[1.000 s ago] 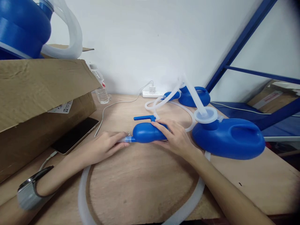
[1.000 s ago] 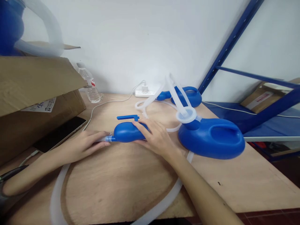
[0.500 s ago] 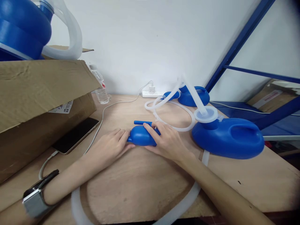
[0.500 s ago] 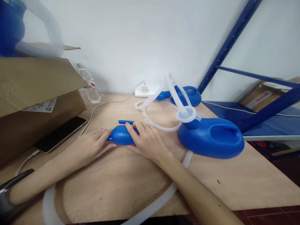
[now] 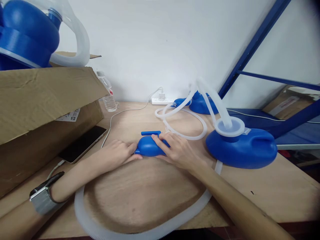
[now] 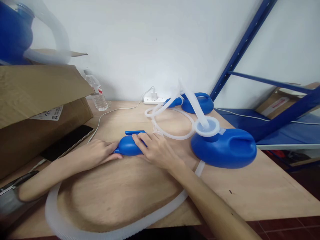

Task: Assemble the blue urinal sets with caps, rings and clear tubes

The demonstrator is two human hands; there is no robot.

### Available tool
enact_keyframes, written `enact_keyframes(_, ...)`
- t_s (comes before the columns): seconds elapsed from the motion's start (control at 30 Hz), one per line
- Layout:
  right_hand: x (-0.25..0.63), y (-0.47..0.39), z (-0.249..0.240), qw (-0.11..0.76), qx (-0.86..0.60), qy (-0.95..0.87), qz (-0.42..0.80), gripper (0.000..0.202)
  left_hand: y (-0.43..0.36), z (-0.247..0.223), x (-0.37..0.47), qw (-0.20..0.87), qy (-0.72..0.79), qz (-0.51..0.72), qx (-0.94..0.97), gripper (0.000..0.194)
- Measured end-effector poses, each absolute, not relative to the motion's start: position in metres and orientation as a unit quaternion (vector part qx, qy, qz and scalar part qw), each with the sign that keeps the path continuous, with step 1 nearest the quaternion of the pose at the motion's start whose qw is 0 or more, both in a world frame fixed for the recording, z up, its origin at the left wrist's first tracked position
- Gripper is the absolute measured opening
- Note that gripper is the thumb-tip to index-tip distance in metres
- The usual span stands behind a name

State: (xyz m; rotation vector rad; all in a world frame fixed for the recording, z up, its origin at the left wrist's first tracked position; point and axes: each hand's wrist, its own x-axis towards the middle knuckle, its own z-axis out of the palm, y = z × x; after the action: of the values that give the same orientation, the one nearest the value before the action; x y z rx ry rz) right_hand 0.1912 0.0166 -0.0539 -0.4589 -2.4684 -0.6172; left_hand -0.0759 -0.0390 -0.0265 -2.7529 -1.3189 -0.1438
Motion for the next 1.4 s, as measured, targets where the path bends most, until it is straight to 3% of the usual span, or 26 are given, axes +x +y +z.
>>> enact_keyframes(0.17,0.193,0.024,-0.049,0.284,-0.117,-0.903,-0.299,0.035,-0.036,-0.025,-0.078,-0.105,-0.458,-0.038,-0.882,0.058)
enact_keyframes(0.43,0.197,0.029,-0.048,0.299,-0.084,-0.891,-0.33,0.035,-0.031,-0.027,-0.081,-0.23,-0.45,-0.022,-0.863,0.056)
enact_keyframes(0.53,0.197,0.031,-0.048,0.296,-0.104,-0.901,-0.301,0.034,-0.031,-0.03,-0.08,-0.176,-0.442,-0.059,-0.878,0.052)
enact_keyframes(0.73,0.198,0.03,-0.047,0.296,-0.143,-0.923,-0.201,0.049,-0.032,-0.034,-0.082,0.082,-0.416,-0.015,-0.906,0.061)
enact_keyframes(0.93,0.199,0.03,-0.044,0.296,-0.158,-0.935,-0.12,0.052,-0.029,-0.038,-0.086,0.204,-0.329,-0.064,-0.92,0.054)
enact_keyframes(1.07,0.2,0.033,-0.043,0.305,-0.171,-0.935,-0.06,0.06,-0.03,-0.038,-0.087,0.191,-0.316,-0.094,-0.925,0.049)
enact_keyframes(1.27,0.203,0.037,-0.045,0.303,-0.171,-0.935,-0.072,0.063,-0.032,-0.042,-0.089,0.014,-0.389,-0.144,-0.91,0.035)
enact_keyframes(1.4,0.203,0.037,-0.047,0.304,-0.178,-0.932,-0.085,0.061,-0.032,-0.045,-0.087,0.02,-0.422,-0.125,-0.898,0.023)
